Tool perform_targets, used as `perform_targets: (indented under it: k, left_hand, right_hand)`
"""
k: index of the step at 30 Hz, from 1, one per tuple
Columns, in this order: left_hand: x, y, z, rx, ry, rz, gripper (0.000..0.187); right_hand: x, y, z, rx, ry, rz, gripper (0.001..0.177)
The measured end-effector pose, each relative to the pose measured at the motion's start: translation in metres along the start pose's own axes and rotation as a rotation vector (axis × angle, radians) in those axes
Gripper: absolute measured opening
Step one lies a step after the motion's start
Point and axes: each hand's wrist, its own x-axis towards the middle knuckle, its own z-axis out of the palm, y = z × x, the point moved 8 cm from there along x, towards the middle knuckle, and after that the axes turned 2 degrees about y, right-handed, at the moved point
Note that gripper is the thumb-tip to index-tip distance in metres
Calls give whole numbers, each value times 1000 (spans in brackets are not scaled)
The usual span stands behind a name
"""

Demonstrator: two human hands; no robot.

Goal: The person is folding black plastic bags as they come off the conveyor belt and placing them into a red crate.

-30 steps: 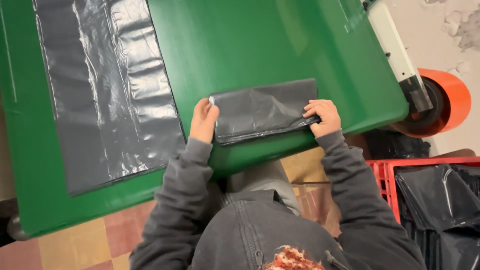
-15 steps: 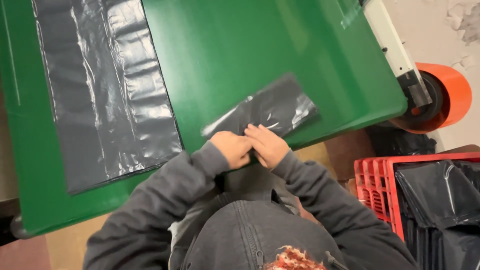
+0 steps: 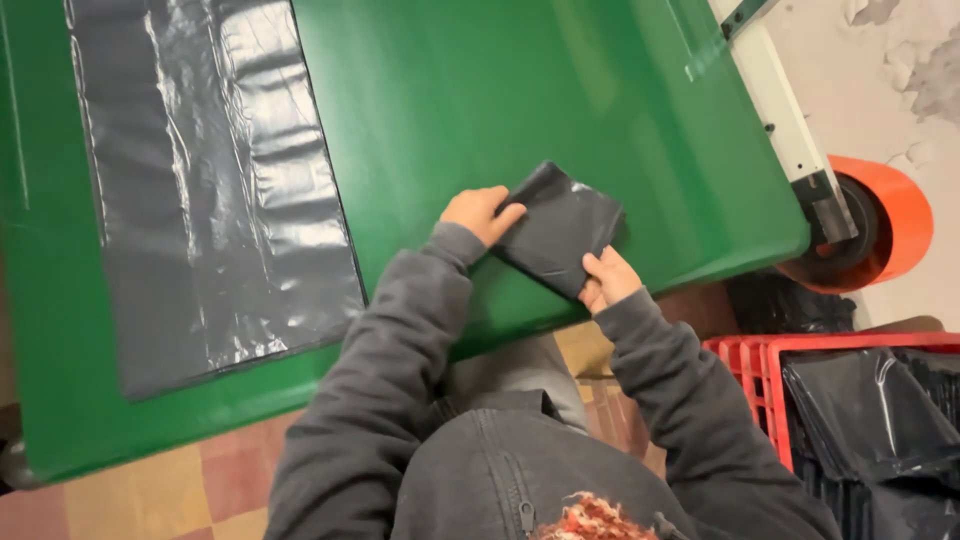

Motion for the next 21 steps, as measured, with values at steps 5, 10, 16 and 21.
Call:
perform_targets:
  k: [5, 10, 16, 21]
  left_hand:
    - [-1, 14, 10, 297, 186, -129, 41]
    - [-14, 25, 7, 459, 336, -113, 44]
    - [-91, 50, -69, 652, 457, -113, 55]
    - [-217, 55, -152, 644, 465, -24, 85]
  right_hand:
    - [-9, -35, -51, -992, 389, -845, 27]
    - [-7, -27, 75, -1268, 17, -1080, 19]
    - [39, 17, 102, -1721, -317, -1180, 53]
    - [28, 27, 118, -1872, -336, -1214, 69]
